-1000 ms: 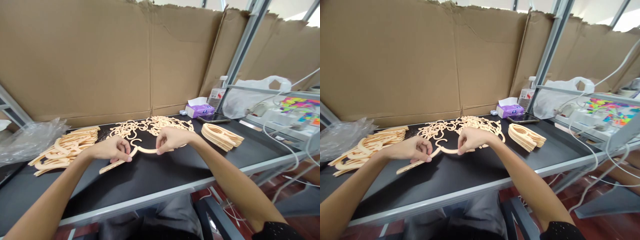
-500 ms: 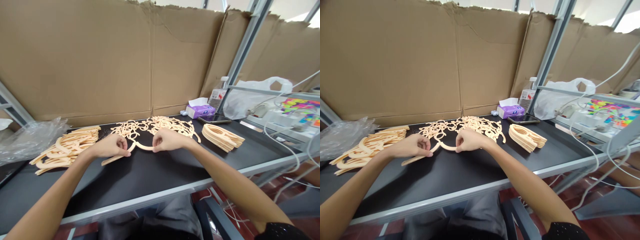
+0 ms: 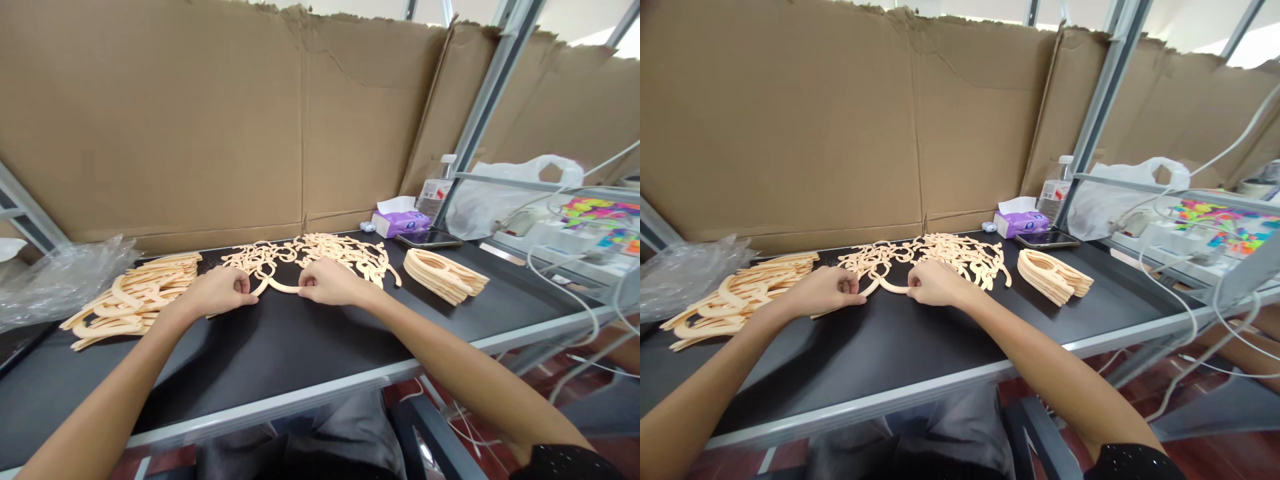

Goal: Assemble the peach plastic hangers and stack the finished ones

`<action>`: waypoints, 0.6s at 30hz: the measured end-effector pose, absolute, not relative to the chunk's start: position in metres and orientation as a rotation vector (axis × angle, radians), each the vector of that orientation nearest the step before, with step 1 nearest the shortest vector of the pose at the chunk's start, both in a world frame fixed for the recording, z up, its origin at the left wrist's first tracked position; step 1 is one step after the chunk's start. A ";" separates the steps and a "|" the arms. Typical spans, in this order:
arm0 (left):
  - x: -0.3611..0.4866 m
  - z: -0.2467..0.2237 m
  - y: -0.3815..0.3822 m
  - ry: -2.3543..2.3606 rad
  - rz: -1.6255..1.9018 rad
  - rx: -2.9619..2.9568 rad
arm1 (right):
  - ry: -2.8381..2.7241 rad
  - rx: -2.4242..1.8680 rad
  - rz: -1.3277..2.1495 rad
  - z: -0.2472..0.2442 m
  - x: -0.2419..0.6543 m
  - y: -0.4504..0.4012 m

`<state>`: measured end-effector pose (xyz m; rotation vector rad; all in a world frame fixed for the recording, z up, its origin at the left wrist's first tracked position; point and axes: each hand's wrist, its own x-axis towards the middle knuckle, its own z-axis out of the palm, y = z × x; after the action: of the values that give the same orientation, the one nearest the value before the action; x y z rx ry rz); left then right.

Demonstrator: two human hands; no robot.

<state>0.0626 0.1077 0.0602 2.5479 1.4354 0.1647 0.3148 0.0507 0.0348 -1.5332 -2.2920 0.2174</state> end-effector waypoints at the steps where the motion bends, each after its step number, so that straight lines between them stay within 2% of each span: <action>1: 0.062 0.060 0.108 1.439 0.164 2.557 | -2.292 -1.534 0.213 0.035 0.314 0.050; 18: 0.065 0.064 0.102 1.490 0.079 2.607 | -2.298 -1.556 0.161 0.037 0.312 0.048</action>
<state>0.0655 0.1025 0.0637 2.6073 1.4901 0.0788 0.3116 0.0480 0.0366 -1.5563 -2.2976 0.1608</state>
